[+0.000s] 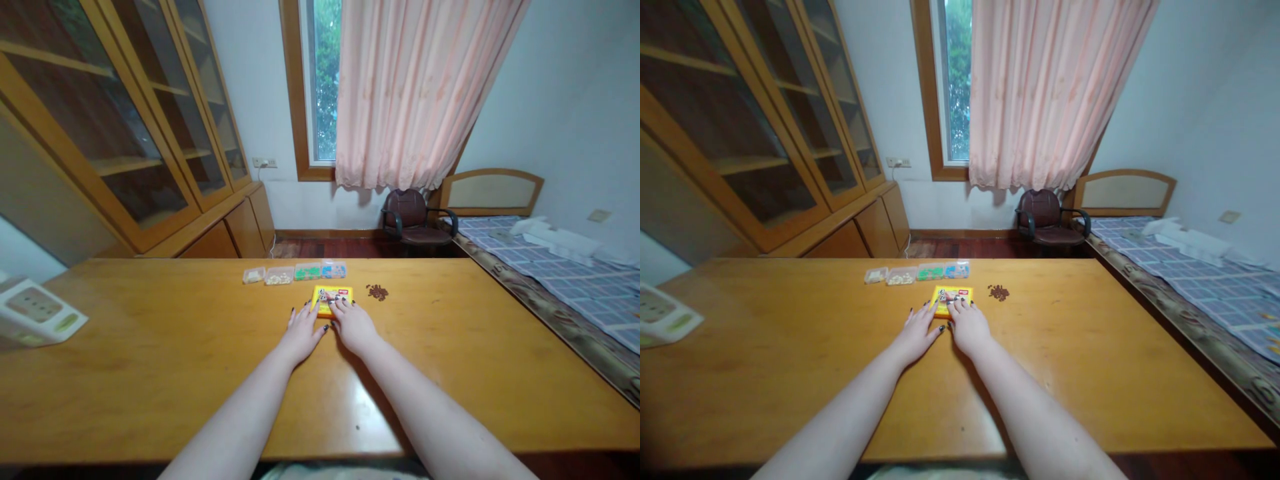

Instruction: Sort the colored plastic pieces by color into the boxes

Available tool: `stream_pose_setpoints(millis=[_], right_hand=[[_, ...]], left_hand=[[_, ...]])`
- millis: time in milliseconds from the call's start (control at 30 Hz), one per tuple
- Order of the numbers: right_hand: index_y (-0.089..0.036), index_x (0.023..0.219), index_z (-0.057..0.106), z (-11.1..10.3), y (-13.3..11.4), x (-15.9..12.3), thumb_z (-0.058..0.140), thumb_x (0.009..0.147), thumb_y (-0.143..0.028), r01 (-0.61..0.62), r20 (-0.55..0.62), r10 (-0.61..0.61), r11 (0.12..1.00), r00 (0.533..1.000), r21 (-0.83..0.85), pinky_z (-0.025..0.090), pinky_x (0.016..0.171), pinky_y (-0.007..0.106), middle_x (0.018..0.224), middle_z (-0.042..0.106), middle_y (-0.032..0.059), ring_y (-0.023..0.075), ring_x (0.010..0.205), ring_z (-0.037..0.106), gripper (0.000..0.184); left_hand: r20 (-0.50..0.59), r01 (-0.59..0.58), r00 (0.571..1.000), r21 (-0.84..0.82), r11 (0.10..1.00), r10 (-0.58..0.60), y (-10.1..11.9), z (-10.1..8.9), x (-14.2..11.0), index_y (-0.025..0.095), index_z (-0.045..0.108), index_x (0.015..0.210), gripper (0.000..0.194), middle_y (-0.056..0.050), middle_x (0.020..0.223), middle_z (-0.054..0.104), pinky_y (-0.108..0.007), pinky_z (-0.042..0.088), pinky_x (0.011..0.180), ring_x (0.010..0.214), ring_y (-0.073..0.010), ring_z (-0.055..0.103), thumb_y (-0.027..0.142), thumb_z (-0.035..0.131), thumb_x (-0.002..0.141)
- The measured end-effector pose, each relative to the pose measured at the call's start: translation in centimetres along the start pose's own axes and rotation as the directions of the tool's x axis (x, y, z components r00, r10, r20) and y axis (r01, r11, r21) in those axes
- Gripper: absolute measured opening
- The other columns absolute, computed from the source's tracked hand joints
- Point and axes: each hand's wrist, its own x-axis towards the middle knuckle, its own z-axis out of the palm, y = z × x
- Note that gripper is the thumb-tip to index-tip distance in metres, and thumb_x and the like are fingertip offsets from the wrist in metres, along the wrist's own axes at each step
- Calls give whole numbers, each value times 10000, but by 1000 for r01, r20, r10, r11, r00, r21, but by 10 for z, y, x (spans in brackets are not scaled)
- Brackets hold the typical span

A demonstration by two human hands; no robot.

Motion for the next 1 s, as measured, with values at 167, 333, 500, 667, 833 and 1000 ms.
stream_pose_setpoints(millis=[167,333,500,667,833,1000], right_hand=[[-159,1346,427,12,22,-4,536,828,-335,-92,-119,125,963,985,254,255,1084,371,1410,403,121,235,1308,341,557],[-99,1410,273,21,27,-2,632,740,-348,-206,-114,287,865,951,458,299,1067,399,1405,384,177,268,1320,324,800],[-127,1401,302,27,28,2,655,684,-190,-197,-115,300,826,947,528,324,1057,373,1395,408,158,247,1277,399,803],[-150,1334,430,25,35,4,640,711,-193,-279,-114,409,774,905,568,376,1014,386,1301,524,139,254,1180,507,658],[-162,1362,386,29,36,6,599,773,-288,-211,-165,421,711,892,671,378,1016,360,1335,498,119,224,1206,486,639],[-150,1294,477,31,27,4,538,823,-280,-217,-119,311,844,943,491,371,1013,342,1372,453,126,223,1202,485,492]], left_hand=[[-81,5,997,-80,997,-11,-5,0,6,146,311,1400,663,-137,1446,349,-496,160,1116,1339,-260,304,361,526,811],[-107,-59,994,-237,970,35,-10,3,15,180,337,1394,627,-118,1427,386,-483,167,1120,1331,-241,327,288,530,807],[-151,-48,989,-288,956,4,-11,5,16,201,386,1376,628,-116,1404,420,-454,204,1117,1322,-233,346,223,582,780],[-204,-11,978,-255,967,-43,-11,-3,14,292,498,1288,493,-55,1318,529,-492,219,1101,1225,-227,477,236,583,806],[-305,32,948,-212,977,-97,-5,-8,9,322,559,1211,368,-35,1296,553,-581,140,1087,1281,-268,404,323,553,843],[-348,-10,932,-301,953,-100,2,-20,17,276,622,1093,262,-23,1197,625,-540,166,1101,1209,-242,483,310,500,863]])
